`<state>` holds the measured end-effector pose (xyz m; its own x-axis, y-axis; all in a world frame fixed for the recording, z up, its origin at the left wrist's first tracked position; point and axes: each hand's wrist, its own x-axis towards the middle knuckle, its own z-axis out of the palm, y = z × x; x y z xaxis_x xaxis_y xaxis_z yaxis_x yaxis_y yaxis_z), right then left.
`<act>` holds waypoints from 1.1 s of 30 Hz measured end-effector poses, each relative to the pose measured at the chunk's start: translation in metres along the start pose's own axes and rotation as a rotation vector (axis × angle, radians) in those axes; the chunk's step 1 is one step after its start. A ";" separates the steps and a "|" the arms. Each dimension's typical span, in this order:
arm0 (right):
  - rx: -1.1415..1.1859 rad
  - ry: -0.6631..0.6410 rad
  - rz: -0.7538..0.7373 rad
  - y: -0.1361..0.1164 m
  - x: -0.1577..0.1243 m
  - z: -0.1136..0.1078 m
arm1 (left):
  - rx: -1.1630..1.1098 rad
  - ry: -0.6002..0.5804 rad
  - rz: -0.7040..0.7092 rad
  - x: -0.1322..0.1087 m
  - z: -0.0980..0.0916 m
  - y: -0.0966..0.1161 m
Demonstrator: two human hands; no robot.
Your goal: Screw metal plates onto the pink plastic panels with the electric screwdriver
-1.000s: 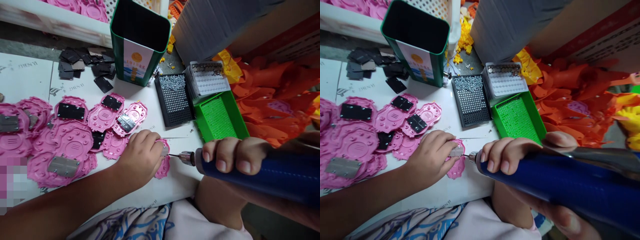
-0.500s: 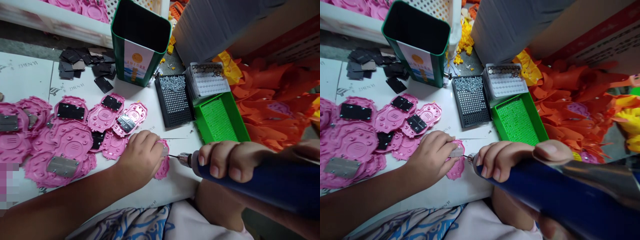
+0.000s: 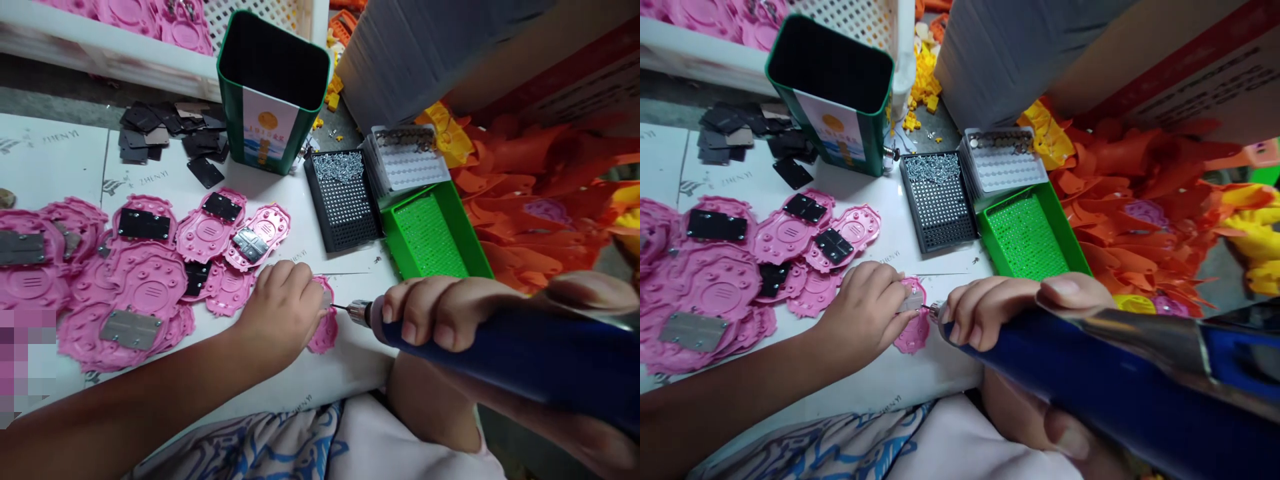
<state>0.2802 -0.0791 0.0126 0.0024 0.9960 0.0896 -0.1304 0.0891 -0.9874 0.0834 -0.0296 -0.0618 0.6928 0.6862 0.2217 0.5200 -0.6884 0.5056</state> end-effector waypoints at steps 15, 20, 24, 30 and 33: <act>-0.130 0.635 -0.362 0.003 0.110 -0.013 | -0.198 -0.016 0.042 -0.003 0.000 -0.011; -0.129 0.573 -0.351 0.018 0.117 -0.030 | -0.192 -0.039 0.073 -0.002 -0.001 -0.008; -0.038 0.583 -0.406 0.023 0.120 -0.028 | -0.186 -0.038 0.084 -0.002 -0.005 -0.006; -0.041 0.571 -0.439 0.024 0.123 -0.023 | -0.168 -0.072 0.053 -0.003 -0.009 -0.003; -0.071 0.519 -0.475 0.024 0.124 -0.022 | -0.122 -0.068 0.056 -0.005 -0.007 -0.001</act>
<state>0.2995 0.0467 -0.0028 0.5177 0.7235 0.4567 0.0671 0.4979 -0.8647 0.0757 -0.0303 -0.0573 0.7531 0.6276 0.1977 0.4181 -0.6884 0.5927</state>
